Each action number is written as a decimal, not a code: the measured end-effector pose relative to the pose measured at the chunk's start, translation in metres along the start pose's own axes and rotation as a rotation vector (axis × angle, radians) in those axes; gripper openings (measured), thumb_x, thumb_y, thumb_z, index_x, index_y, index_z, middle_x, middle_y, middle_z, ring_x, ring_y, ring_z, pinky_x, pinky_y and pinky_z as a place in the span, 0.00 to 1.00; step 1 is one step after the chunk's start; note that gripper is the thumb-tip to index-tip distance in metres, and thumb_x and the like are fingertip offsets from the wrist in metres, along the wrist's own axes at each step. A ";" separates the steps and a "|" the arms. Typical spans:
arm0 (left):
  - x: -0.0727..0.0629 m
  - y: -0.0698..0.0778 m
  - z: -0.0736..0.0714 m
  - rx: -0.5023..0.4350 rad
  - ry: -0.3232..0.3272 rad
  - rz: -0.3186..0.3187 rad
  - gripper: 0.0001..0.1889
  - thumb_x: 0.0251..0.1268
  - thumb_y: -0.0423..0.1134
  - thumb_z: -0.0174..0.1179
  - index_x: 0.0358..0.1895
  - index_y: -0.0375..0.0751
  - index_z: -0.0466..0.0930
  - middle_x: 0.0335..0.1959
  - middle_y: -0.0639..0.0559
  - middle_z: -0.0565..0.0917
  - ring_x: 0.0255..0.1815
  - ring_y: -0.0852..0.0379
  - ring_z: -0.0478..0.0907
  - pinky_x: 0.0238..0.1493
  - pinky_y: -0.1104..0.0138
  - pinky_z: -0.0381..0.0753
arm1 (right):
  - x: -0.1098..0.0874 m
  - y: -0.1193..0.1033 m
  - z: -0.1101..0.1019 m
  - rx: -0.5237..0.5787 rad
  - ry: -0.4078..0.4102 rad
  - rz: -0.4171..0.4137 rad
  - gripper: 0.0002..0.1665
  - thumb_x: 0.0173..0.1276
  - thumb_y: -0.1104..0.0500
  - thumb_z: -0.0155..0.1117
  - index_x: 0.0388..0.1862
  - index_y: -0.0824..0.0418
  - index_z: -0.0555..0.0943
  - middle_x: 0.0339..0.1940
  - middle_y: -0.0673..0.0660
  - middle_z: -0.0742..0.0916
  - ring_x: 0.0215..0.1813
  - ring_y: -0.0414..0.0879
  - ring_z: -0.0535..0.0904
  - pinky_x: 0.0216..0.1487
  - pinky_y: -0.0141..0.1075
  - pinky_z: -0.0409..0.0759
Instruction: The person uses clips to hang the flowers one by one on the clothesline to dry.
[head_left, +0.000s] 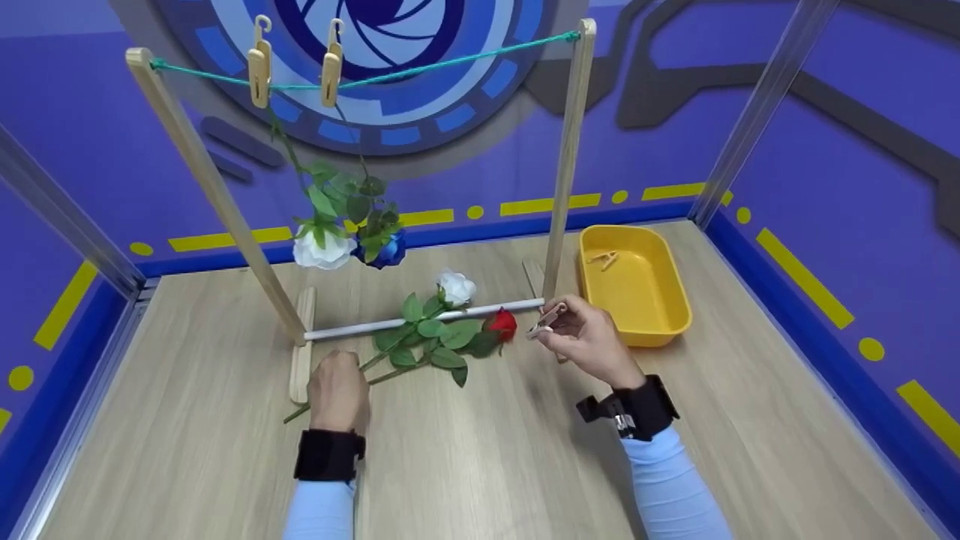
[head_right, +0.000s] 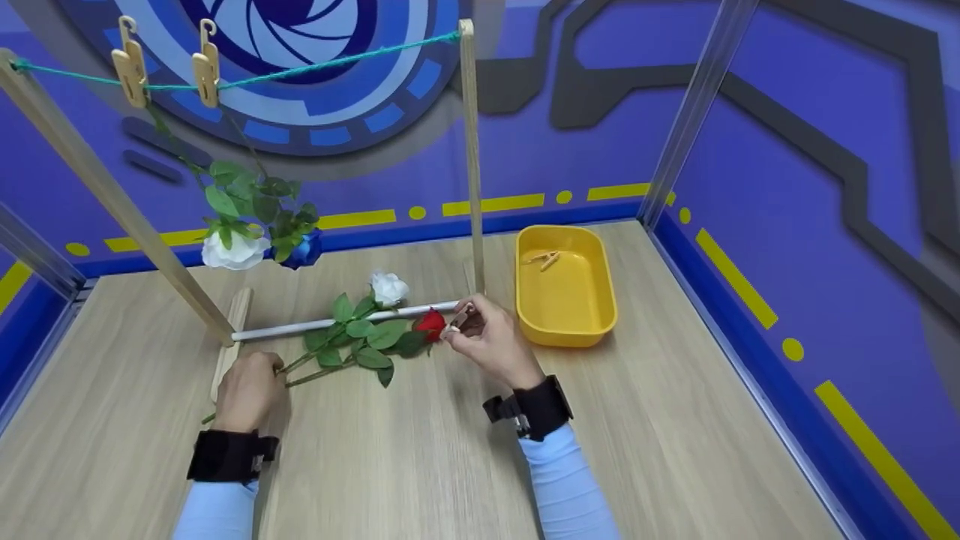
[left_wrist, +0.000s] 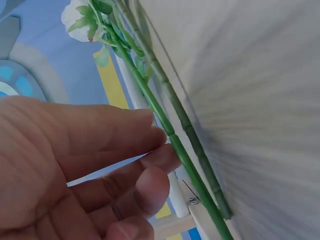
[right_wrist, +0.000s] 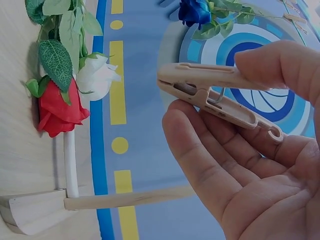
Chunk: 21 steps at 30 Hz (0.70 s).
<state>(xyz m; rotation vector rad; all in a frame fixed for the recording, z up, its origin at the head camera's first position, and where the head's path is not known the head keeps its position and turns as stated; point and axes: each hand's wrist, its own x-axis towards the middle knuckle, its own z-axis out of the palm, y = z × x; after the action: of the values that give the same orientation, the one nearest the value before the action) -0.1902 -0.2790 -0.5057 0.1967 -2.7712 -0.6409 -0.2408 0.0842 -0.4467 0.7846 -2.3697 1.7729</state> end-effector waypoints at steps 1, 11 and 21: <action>0.000 -0.001 0.000 0.004 -0.005 -0.011 0.11 0.64 0.19 0.53 0.28 0.27 0.85 0.26 0.35 0.79 0.31 0.33 0.82 0.32 0.44 0.83 | 0.000 0.000 0.000 -0.002 0.002 0.002 0.16 0.63 0.73 0.72 0.48 0.74 0.79 0.41 0.67 0.88 0.41 0.49 0.88 0.40 0.28 0.85; 0.000 -0.007 0.001 -0.003 -0.040 -0.057 0.12 0.61 0.18 0.54 0.23 0.30 0.83 0.24 0.36 0.81 0.28 0.36 0.83 0.29 0.45 0.83 | -0.001 -0.001 -0.001 -0.008 -0.012 0.027 0.17 0.64 0.71 0.73 0.50 0.72 0.79 0.41 0.66 0.88 0.39 0.48 0.87 0.32 0.29 0.84; 0.002 -0.002 -0.005 0.001 -0.049 -0.031 0.13 0.63 0.18 0.52 0.27 0.31 0.84 0.27 0.35 0.82 0.31 0.34 0.83 0.32 0.44 0.82 | 0.000 0.000 -0.001 0.008 -0.021 0.036 0.17 0.63 0.72 0.72 0.49 0.73 0.79 0.40 0.66 0.88 0.40 0.49 0.88 0.28 0.29 0.82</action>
<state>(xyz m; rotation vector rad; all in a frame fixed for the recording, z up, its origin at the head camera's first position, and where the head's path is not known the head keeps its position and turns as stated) -0.1908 -0.2836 -0.5020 0.2277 -2.8209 -0.6608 -0.2408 0.0851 -0.4463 0.7693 -2.4064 1.7977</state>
